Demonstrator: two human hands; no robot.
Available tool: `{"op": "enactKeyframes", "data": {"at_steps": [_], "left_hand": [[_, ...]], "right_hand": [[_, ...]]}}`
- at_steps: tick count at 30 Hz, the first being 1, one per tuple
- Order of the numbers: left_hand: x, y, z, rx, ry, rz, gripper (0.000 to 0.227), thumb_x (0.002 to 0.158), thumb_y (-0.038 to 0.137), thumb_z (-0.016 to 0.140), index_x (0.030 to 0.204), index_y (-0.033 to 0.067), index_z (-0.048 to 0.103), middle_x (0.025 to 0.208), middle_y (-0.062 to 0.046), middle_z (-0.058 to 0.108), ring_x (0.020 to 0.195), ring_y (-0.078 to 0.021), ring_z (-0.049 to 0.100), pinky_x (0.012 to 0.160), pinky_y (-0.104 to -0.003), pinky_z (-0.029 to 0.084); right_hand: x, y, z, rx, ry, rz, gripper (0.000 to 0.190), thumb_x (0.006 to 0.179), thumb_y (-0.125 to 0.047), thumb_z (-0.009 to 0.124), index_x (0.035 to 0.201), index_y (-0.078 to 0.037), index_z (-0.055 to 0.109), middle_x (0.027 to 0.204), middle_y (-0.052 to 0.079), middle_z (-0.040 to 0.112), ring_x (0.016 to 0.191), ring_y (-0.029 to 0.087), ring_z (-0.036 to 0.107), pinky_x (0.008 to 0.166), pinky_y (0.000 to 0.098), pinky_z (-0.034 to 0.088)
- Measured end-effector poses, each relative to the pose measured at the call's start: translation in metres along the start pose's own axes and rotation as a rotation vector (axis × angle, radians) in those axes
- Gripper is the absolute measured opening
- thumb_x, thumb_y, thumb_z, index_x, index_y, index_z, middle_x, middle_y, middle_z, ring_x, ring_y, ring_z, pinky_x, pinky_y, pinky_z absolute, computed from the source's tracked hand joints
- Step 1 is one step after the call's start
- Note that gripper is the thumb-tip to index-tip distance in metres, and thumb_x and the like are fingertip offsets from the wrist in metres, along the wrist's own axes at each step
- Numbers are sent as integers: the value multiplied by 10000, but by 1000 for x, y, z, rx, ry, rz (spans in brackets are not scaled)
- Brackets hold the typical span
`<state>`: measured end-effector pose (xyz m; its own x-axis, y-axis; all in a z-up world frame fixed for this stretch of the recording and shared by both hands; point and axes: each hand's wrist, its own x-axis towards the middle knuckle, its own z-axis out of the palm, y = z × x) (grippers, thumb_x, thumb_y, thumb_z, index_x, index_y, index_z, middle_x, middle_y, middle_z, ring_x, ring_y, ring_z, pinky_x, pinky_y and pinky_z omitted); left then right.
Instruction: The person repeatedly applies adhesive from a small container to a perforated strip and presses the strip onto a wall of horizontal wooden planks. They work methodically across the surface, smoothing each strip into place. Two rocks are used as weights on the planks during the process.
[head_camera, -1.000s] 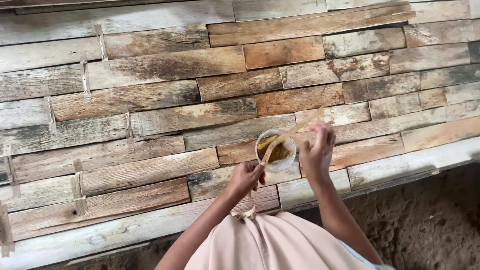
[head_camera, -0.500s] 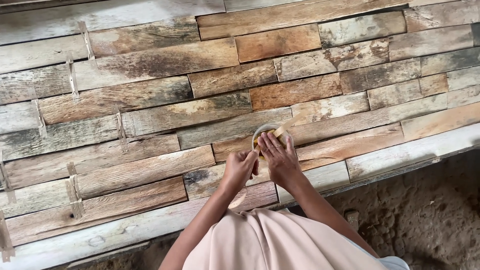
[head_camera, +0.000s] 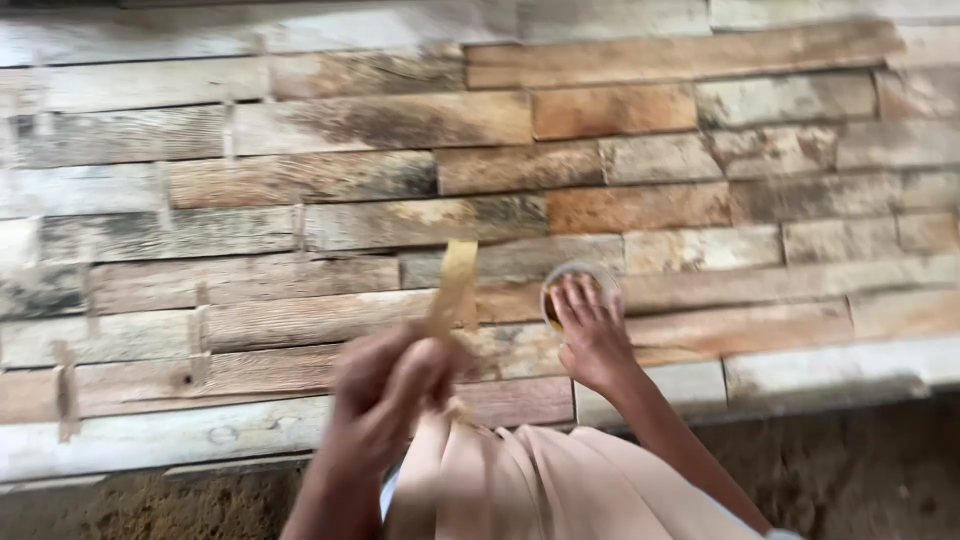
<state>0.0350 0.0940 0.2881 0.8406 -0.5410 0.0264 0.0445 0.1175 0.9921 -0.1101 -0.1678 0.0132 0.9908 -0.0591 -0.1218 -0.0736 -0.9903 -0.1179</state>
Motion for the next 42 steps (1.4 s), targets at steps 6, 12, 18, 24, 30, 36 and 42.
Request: {"op": "enactKeyframes", "data": {"at_steps": [6,12,18,24,30,36,42], "left_hand": [[-7,-75,20,136,-326,-158,279,1057,248,511,1089,67,721,851,-56,804,524,-94,686,1194,-414,467],[-13,-137,19,205,-489,-430,498,1004,167,563,1498,139,501,1035,-36,790,918,-89,755,882,-238,586],[67,-124,-15,-219,-345,-406,709,1011,460,553,1588,115,326,1627,-158,339,1511,-376,236,1209,-563,221],[179,-194,-4,-749,144,-546,413,1020,350,610,1382,153,587,1239,-139,727,1077,-291,731,865,-406,601],[231,-168,3,-493,188,-462,124,971,225,691,1031,129,742,1014,-55,790,1005,-182,743,895,-371,565],[293,-188,38,5,28,-130,204,921,255,754,1044,94,782,880,-95,682,806,-182,661,723,-327,569],[381,-173,65,509,127,302,128,931,260,665,893,179,756,758,-50,621,756,-298,647,676,-391,544]], "right_hand": [[62,-67,-185,1294,-610,220,941,823,-751,249,1585,-219,404,840,104,739,1335,338,658,1182,512,373],[131,-86,-191,1876,-137,398,696,953,-120,581,1581,-12,302,1129,208,682,803,247,695,730,350,630],[163,-74,-197,1846,236,241,493,949,-37,596,1407,-68,418,931,227,685,439,197,626,333,274,520],[159,-70,-149,1762,164,496,402,912,-13,636,1272,-54,461,876,226,707,415,256,644,345,340,540],[194,-29,-140,1450,178,580,491,927,-225,748,1379,-113,592,1192,106,632,943,190,685,852,357,594],[273,24,-145,1573,318,625,404,991,-390,675,1267,-96,640,1015,90,713,928,157,636,828,300,482],[331,16,-235,1706,626,590,162,1005,-298,664,1105,-181,713,934,-49,711,838,59,667,725,200,478]]}}
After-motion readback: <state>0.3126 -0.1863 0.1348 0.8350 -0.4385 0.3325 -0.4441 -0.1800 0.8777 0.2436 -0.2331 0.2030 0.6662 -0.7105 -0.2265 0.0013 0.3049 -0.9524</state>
